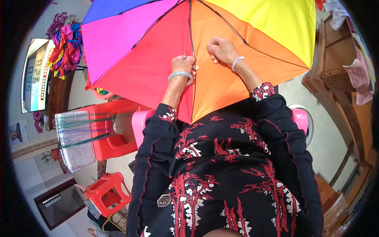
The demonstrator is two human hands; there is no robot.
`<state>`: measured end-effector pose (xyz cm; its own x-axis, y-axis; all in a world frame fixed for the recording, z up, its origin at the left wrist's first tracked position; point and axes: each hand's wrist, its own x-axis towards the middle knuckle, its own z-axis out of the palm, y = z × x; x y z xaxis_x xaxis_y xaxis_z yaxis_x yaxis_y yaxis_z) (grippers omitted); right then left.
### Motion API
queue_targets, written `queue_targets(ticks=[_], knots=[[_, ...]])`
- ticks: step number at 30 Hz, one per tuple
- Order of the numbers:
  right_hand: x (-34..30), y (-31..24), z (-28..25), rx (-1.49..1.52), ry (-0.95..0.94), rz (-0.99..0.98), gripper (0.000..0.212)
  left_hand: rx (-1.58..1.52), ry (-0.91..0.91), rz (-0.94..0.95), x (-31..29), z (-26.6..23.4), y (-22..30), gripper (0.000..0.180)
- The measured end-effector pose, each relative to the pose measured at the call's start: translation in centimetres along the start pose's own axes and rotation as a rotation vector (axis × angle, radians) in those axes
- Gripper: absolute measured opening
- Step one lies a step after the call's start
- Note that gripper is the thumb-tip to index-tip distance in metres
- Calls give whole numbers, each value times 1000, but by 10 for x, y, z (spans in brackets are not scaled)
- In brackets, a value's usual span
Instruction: Repairing a colorful umbrella by stitching the fabric to the metal frame ribs using a needle and thread.
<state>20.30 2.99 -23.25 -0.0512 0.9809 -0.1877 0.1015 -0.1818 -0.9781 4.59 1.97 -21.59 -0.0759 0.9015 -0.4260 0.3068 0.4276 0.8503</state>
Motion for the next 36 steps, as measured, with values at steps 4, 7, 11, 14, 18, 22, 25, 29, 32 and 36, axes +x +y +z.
queue_targets(ticks=[4,7,11,14,18,22,25,29,32,36], knots=[[9,5,3,-339,114,-267,11,-71,-14,-20,1,-6,0,16],[12,6,6,-534,188,-389,11,-41,18,-13,-1,-3,1,17],[16,3,14,-723,229,-380,11,7,118,-9,-3,1,2,19],[17,1,20,-827,236,-330,12,38,139,-34,-2,2,3,18],[15,1,29,-881,210,-378,16,-50,159,-8,0,1,0,19],[10,-3,28,-945,26,-278,19,-29,92,-28,0,0,1,17],[8,-9,29,-940,-132,-223,19,-78,88,-21,-2,-2,2,16],[3,-11,30,-937,-158,-235,19,-140,62,1,1,-5,0,14],[10,-5,35,-901,-168,-220,19,-204,38,-16,5,-6,-2,14],[11,2,43,-802,-97,-249,16,-279,-34,-53,11,-10,-5,14]])
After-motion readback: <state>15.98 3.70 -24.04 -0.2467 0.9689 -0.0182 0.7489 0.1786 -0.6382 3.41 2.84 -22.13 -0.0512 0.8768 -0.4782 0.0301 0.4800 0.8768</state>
